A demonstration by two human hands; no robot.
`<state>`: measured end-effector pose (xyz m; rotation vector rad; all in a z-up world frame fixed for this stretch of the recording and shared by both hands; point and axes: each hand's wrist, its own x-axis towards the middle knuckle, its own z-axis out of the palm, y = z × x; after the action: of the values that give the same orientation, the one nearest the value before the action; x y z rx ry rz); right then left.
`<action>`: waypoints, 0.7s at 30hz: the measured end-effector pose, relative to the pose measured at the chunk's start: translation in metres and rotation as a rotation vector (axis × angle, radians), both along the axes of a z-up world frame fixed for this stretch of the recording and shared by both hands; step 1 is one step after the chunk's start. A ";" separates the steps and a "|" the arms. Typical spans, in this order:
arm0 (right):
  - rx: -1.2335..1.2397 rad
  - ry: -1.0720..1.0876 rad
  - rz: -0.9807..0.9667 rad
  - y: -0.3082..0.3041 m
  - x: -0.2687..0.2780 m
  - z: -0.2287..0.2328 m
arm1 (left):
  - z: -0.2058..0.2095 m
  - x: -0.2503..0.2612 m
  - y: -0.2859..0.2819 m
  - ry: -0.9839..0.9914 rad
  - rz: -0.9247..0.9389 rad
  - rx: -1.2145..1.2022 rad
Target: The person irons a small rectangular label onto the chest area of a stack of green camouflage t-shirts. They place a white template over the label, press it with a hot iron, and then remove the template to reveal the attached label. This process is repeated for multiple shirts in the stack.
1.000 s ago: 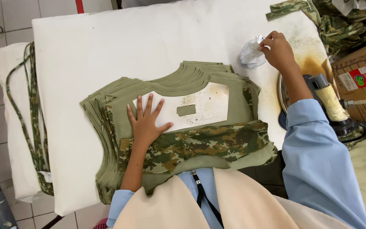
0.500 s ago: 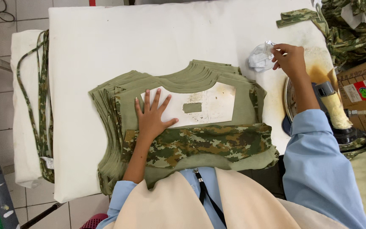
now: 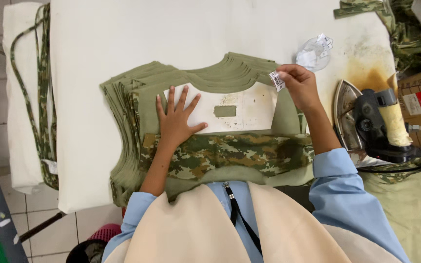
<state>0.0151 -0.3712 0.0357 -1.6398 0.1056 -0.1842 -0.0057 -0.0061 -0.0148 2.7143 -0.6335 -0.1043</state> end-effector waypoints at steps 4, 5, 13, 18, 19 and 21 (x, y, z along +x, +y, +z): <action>-0.091 -0.007 0.109 0.058 -0.001 0.008 | 0.003 0.000 0.001 0.019 0.017 -0.002; -0.098 -0.007 0.175 0.067 0.000 0.004 | 0.003 0.000 0.001 0.006 0.009 -0.008; -0.650 -0.078 0.546 0.117 0.003 -0.020 | 0.004 -0.001 0.001 -0.029 0.001 -0.022; -1.084 -0.301 0.345 0.108 -0.003 -0.035 | 0.004 -0.001 0.000 -0.041 -0.003 -0.024; -1.083 -0.302 0.343 0.107 -0.008 -0.036 | 0.005 0.000 0.000 -0.042 -0.005 -0.023; -1.107 -0.374 0.198 0.106 -0.019 -0.038 | 0.006 -0.001 -0.001 -0.051 -0.003 -0.016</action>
<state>-0.0039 -0.2656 -0.0022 -2.6551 -0.5354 -0.4425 -0.0063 -0.0067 -0.0090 2.7086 -0.6503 -0.0303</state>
